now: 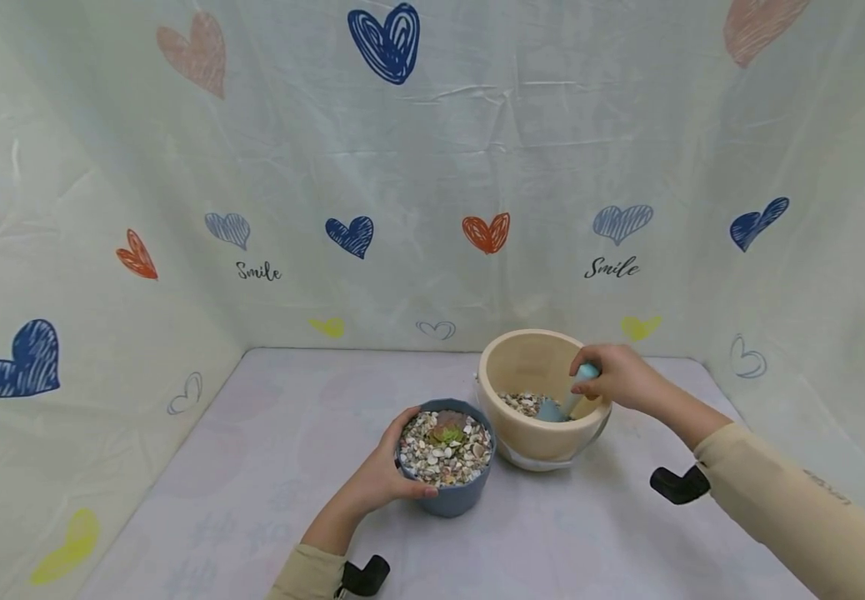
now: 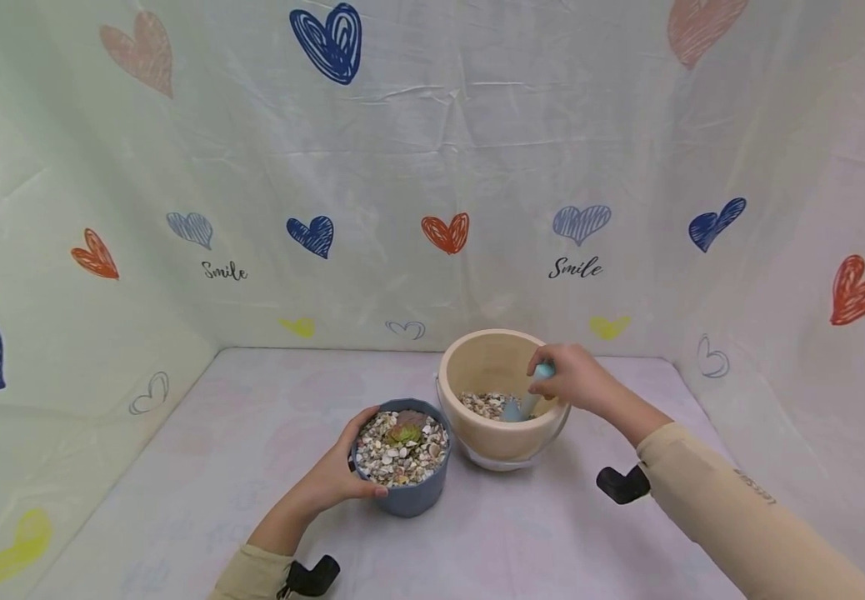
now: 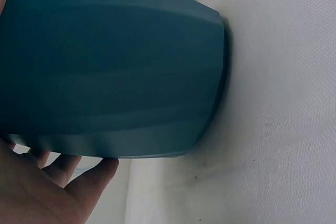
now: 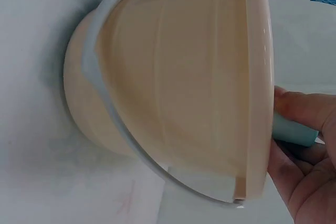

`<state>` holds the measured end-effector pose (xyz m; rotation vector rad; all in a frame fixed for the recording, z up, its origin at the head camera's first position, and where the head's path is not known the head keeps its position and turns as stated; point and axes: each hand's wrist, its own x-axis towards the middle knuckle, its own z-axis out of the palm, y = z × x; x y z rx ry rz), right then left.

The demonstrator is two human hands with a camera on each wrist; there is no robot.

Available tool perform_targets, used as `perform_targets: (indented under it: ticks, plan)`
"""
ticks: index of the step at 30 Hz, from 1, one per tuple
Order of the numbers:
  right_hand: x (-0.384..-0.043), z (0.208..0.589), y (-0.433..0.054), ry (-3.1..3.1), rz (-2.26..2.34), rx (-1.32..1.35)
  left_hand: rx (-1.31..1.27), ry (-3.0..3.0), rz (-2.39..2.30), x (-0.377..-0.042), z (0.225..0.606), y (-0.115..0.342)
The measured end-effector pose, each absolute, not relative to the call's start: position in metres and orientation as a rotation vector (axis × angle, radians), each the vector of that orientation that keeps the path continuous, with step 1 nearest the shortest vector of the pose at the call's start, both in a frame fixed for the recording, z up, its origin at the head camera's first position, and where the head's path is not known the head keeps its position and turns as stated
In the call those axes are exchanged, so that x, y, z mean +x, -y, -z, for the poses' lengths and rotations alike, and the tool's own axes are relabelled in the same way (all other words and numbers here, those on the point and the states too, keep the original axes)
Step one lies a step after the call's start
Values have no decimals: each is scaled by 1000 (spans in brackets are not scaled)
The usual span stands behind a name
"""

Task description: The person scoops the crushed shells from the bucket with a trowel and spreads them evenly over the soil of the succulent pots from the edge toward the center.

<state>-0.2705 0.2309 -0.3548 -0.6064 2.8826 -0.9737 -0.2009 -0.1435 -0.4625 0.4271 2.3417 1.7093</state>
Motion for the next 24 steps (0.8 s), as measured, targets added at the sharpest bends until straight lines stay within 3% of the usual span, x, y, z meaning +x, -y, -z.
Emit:
perform_targets:
  ticks: [24]
  plan:
    - [-265,366,-219,-2651,1512,-104,380,-2351,-1748,-199,464,141]
